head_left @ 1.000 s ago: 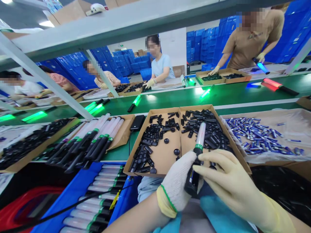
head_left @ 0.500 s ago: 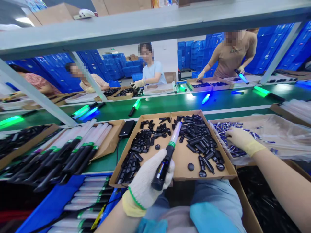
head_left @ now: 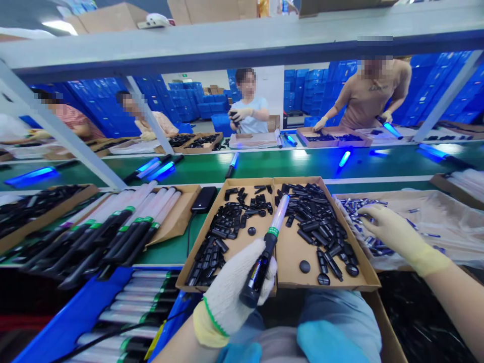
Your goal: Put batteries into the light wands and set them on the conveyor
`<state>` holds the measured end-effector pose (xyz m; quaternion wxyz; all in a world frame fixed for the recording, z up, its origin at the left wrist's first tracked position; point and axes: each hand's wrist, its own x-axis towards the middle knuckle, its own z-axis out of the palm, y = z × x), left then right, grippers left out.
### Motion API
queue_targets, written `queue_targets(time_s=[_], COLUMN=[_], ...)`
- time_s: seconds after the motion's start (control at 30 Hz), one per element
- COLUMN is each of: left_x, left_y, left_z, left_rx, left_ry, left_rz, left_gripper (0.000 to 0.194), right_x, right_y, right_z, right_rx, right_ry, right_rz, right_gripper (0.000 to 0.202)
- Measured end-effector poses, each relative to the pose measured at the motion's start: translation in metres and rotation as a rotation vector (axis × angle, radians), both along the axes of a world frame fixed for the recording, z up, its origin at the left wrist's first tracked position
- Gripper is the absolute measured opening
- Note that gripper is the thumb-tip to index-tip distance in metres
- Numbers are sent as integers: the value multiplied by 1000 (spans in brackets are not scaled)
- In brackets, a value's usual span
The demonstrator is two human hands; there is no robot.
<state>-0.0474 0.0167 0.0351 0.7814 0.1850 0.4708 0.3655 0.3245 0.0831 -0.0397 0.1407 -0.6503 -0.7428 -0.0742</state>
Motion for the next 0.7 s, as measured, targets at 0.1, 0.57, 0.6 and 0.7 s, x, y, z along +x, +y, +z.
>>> queue_targets(time_s=[0.1, 0.57, 0.6, 0.7], left_x=[0, -71, -74, -81], left_y=[-1, -32, -33, -33], left_z=[-6, -39, -38, -33], left_rx=[-12, 507, 445, 357], left_ry=[-78, 76, 22, -60], left_rz=[13, 287, 339, 395], left_gripper=[24, 40, 37, 34], right_x=[-70, -258, -262, -276], right_y=[-33, -68, -68, -69], right_z=[33, 69, 69, 69], right_rx=[159, 201, 216, 211], right_ry=[157, 85, 92, 131], right_rz=[377, 1003, 1025, 1074], right_gripper=[21, 35, 36, 36])
